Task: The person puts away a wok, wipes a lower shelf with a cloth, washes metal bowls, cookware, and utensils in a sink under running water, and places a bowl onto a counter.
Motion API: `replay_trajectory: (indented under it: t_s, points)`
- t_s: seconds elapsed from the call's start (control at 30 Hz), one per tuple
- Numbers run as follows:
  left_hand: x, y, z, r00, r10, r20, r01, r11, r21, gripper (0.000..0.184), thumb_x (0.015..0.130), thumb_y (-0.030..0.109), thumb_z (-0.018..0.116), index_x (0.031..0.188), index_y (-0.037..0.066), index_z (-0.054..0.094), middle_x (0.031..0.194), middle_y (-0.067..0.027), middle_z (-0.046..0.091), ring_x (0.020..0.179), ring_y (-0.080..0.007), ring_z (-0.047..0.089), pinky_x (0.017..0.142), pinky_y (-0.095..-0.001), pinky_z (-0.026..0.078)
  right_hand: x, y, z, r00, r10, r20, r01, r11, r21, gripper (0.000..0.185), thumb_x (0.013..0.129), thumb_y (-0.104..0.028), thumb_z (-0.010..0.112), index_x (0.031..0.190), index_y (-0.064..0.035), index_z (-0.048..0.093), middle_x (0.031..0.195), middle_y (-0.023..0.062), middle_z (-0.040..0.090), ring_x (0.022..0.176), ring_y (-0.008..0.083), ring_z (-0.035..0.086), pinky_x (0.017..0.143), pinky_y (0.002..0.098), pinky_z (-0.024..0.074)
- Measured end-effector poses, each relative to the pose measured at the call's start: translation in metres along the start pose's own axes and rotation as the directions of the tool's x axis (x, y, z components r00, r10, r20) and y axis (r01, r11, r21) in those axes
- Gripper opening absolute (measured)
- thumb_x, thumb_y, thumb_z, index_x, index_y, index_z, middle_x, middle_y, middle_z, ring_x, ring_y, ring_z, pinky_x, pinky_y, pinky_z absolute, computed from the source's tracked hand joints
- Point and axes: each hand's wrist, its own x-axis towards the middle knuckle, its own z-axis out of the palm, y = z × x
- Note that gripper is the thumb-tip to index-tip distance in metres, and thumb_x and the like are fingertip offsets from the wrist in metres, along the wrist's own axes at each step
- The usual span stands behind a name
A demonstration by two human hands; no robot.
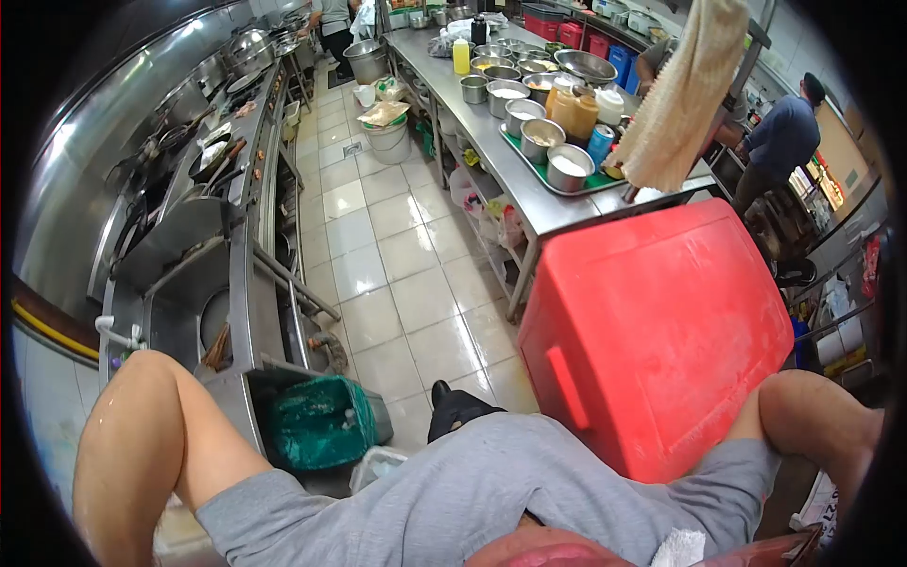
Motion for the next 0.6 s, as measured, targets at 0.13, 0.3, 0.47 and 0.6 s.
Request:
replay_trajectory:
  t_s: [0.13, 0.3, 0.47, 0.6]
  points:
    - [-0.022, -0.082, 0.003, 1.000, 0.018, -0.009, -0.018, 1.000, -0.012, 0.029, 0.091, 0.032, 0.041, 0.113, 0.012, 0.046, 0.102, -0.0001, 0.049, 0.091, -0.0150, 0.046, 0.087, -0.0433, 0.036, -0.022, 0.009, 0.077, 0.996, 0.071, 0.048, -0.066, 0.993, -0.098, 0.016, 0.093, -0.025, 0.042, 0.089, -0.0115, 0.036, 0.072, 0.0032, 0.050, 0.061, 0.0139, 0.048, 0.061, 0.0324, 0.0429]
    - [-0.047, -0.166, 0.016, 0.999, 0.022, -0.024, -0.022, 1.000, -0.022, 0.030, 0.091, 0.033, 0.041, 0.112, 0.012, 0.046, 0.101, 0.0002, 0.049, 0.089, -0.0145, 0.046, 0.086, -0.0428, 0.037, -0.088, 0.005, 0.194, 0.866, 0.499, 0.031, -0.499, 0.859, 0.118, 0.017, 0.080, 0.000, 0.053, 0.095, 0.0076, 0.052, 0.083, 0.0167, 0.058, 0.077, 0.0238, 0.056, 0.075, 0.0384, 0.0473]
    - [-0.070, -0.233, 0.044, 0.999, 0.027, -0.022, -0.027, 1.000, -0.011, 0.030, 0.091, 0.034, 0.041, 0.112, 0.013, 0.047, 0.099, 0.0004, 0.050, 0.087, -0.0141, 0.046, 0.086, -0.0424, 0.037, -0.132, -0.011, 0.317, 0.735, 0.677, -0.041, -0.645, 0.716, 0.267, 0.019, 0.082, -0.004, 0.058, 0.094, 0.0103, 0.055, 0.088, 0.0187, 0.057, 0.080, 0.0273, 0.056, 0.077, 0.0420, 0.0468]
    - [-0.089, -0.280, 0.067, 1.000, -0.023, -0.002, 0.023, 1.000, 0.008, 0.031, 0.091, 0.035, 0.041, 0.111, 0.013, 0.047, 0.097, 0.0006, 0.050, 0.086, -0.0137, 0.046, 0.085, -0.0420, 0.037, -0.137, -0.016, 0.388, 0.833, 0.538, -0.134, -0.497, 0.832, 0.248, 0.021, 0.087, -0.014, 0.049, 0.089, 0.0070, 0.051, 0.081, 0.0160, 0.053, 0.072, 0.0280, 0.053, 0.071, 0.0468, 0.0464]
